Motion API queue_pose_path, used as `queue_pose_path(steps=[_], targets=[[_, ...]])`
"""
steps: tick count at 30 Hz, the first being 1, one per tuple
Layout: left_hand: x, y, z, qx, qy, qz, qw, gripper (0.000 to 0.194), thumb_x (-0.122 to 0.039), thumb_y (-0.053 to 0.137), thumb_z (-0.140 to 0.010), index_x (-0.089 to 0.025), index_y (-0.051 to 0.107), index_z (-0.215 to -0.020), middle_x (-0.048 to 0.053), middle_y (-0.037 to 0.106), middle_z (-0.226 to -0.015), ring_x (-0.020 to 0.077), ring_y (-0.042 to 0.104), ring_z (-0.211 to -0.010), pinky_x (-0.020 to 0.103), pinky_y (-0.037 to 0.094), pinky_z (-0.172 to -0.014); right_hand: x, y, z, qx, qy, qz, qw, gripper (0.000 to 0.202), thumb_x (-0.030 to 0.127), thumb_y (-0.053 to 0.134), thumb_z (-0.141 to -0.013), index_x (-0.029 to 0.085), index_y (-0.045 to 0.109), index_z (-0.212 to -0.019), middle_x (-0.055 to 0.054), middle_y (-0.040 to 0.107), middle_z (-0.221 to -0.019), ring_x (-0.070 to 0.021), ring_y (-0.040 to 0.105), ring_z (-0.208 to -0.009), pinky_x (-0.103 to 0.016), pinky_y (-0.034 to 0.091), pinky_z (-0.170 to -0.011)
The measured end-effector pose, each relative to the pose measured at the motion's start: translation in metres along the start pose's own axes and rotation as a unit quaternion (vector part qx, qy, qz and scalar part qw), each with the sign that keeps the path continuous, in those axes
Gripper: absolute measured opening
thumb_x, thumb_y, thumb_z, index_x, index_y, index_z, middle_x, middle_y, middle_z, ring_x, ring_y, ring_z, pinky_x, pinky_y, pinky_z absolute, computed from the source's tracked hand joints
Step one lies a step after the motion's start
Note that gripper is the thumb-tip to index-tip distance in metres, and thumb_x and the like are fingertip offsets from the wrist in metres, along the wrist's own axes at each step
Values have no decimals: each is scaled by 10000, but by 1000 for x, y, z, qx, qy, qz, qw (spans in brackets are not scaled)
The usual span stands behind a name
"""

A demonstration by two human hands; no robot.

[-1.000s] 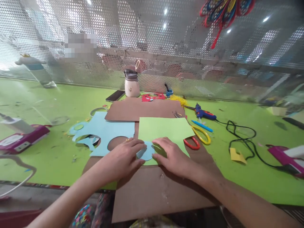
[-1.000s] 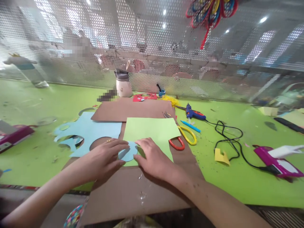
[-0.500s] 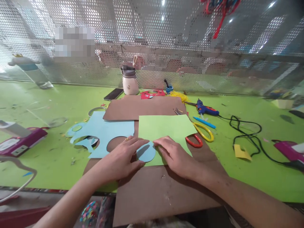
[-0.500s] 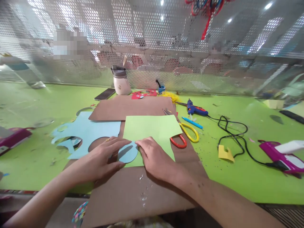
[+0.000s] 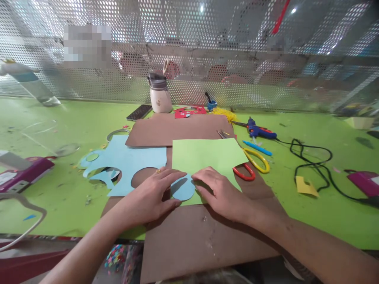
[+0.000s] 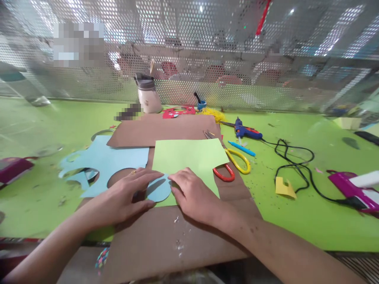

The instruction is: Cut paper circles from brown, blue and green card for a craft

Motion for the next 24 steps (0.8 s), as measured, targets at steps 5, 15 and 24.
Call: queue_pose_path(steps=[5,15,24], targets=[[0,1,-2,-10,4,-3,1000,525,-268,619,-813,-252,454,-1312,47,541,-1282,246,443,-1202,384,379,-988,3,1,0,1,-17,14,1000,206,89,509,-902,101,583,-1094,-109,625,-1032,-207,508,-1008,-351,451,-916],[1,2,-1,-21,15,-15,1000,522,-254,617,-812,-234,444,-1304,47,539,-1278,238,450,-1184,360,387,-966,9,4,1,23,-55,93,994,198,138,491,-920,117,625,-1063,-132,592,-1053,-235,491,-1023,-394,456,-906],[1,2,2,-21,18,-6,1000,478,-284,568,-847,-228,454,-1308,39,531,-1309,221,445,-1203,347,377,-989,11,4,1,18,-61,99,993,197,151,466,-936,128,651,-1001,-132,588,-1035,-231,490,-1006,-391,456,-893]])
Point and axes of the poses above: each hand's wrist, its own z-axis away from the middle knuckle, its own y-axis out of the palm, x = y × z, the point moved 5 cm from there along -z, towards the middle knuckle
